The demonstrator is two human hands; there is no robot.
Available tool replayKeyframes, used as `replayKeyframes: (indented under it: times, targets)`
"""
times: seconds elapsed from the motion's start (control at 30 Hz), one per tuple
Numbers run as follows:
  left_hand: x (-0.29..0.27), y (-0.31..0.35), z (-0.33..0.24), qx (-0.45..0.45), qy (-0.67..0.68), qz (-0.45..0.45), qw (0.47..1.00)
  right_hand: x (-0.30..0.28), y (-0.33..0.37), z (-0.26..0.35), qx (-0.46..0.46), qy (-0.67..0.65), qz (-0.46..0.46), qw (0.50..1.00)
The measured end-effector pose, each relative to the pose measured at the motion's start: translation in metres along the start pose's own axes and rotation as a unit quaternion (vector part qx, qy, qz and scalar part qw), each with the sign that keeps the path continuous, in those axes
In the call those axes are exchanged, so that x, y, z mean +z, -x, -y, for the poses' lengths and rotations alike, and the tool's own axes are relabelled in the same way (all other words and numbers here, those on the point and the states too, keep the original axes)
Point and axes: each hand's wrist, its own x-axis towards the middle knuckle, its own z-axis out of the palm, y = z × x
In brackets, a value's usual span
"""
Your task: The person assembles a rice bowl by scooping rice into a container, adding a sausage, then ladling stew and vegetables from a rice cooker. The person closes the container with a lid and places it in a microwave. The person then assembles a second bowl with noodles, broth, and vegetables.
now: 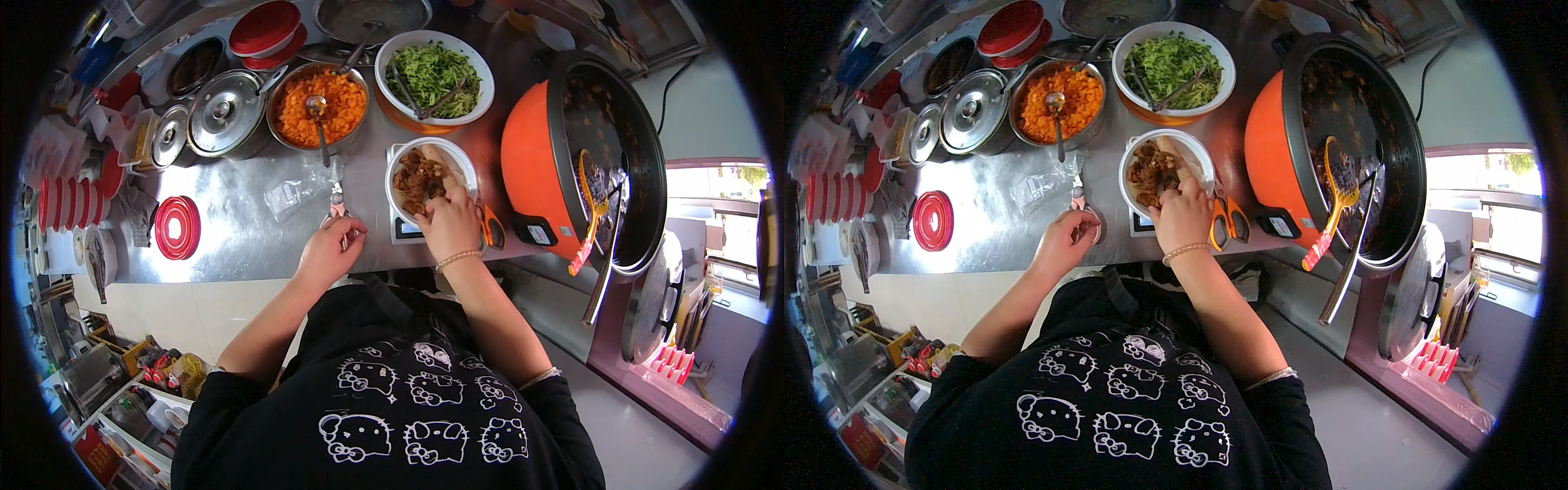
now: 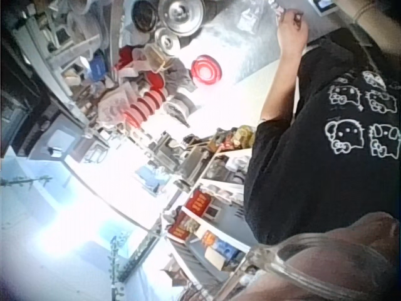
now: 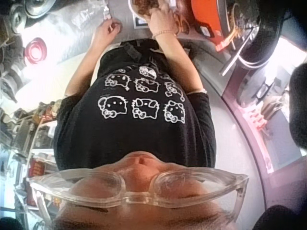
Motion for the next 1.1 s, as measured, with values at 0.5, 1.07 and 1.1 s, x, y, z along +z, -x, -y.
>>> replayKeyframes:
  times: [0.5, 1.07, 1.1]
  targets:
    - [-0.004, -0.003, -0.004, -0.016, 0.01, 0.014, 1.0, -0.005, -0.007, 0.001, 0.001, -0.027, 0.019, 0.999]
    - [-0.008, -0.006, -0.005, -0.035, 0.011, 0.018, 0.999, 0.0, -0.016, -0.004, -0.03, -0.002, 0.085, 0.996]
    - [-0.008, -0.006, -0.005, -0.038, 0.012, 0.019, 0.999, -0.001, -0.016, -0.005, -0.031, 0.009, 0.088, 0.996]
